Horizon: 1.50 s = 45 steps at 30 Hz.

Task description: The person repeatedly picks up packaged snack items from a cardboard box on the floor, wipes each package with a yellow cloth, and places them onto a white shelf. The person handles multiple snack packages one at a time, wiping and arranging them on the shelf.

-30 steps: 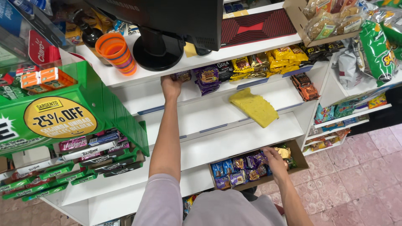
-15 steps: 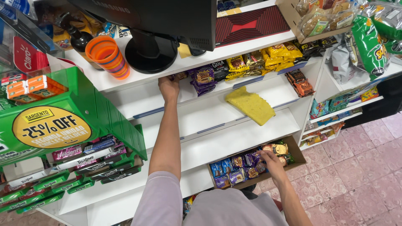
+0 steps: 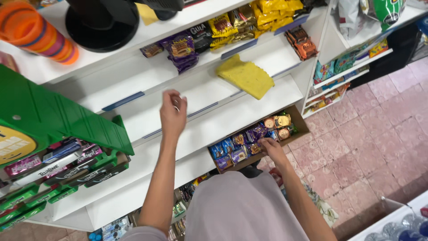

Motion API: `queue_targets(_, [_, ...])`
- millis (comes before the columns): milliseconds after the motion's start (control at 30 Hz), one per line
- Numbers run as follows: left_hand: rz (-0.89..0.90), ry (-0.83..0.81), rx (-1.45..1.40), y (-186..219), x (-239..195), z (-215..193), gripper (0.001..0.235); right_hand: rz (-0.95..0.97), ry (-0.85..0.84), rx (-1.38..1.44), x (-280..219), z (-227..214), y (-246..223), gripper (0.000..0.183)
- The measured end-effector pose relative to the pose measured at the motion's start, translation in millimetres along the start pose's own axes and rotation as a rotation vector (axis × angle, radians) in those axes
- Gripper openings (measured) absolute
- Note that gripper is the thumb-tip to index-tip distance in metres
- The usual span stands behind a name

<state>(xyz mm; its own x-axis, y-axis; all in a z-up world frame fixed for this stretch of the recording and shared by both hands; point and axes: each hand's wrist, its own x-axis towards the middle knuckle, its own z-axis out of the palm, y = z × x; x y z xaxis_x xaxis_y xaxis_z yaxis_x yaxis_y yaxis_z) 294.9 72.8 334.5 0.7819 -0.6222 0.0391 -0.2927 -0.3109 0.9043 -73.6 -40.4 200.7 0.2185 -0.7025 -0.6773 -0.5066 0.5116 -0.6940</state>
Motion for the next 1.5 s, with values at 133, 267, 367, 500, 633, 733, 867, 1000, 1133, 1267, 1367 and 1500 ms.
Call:
queue_targets(133, [-0.174,-0.299,-0.030,-28,-95,45,0.020,0.073,0.029,-0.027,1,-3,32,0.029])
queue_targets(267, [-0.371,-0.558,0.010,-63,-152,74,0.010,0.132,0.007,-0.142,10,-5,52,0.039])
queue_targets(367, [-0.411,-0.611,0.034,-85,-175,87,0.010,0.149,0.026,-0.137,31,-5,72,0.043])
queue_targets(500, [-0.515,-0.617,0.056,-82,-186,92,0.012,0.137,0.068,-0.111,69,-8,87,0.042])
queue_targets(633, [-0.563,-0.575,0.039,-67,-189,89,0.013,0.121,-0.032,-0.570,115,-11,83,0.048])
queue_targets(733, [-0.650,-0.590,0.108,-75,-199,90,0.017,-0.055,-0.120,-0.735,145,-5,73,0.037])
queue_targets(867, [-0.733,-0.564,0.126,-82,-212,91,0.015,-0.034,-0.156,-0.946,172,-4,70,0.061])
queue_targets(1000, [-0.841,-0.564,0.144,-87,-228,96,0.015,-0.079,-0.221,-1.110,181,-3,77,0.053])
queue_targets(1133, [-0.821,-0.581,0.143,-87,-238,104,0.018,-0.107,-0.233,-1.276,182,-3,68,0.059])
queue_targets(1267, [-0.805,-0.592,0.149,-84,-240,112,0.016,-0.208,-0.209,-1.540,187,-2,74,0.073])
queue_targets(1367, [-0.783,-0.599,0.135,-76,-231,117,0.016,-0.239,-0.173,-1.553,189,-2,70,0.068])
queue_targets(1500, [-0.769,-0.624,0.104,-61,-219,115,0.018,-0.359,-0.064,-1.381,177,-15,70,0.059])
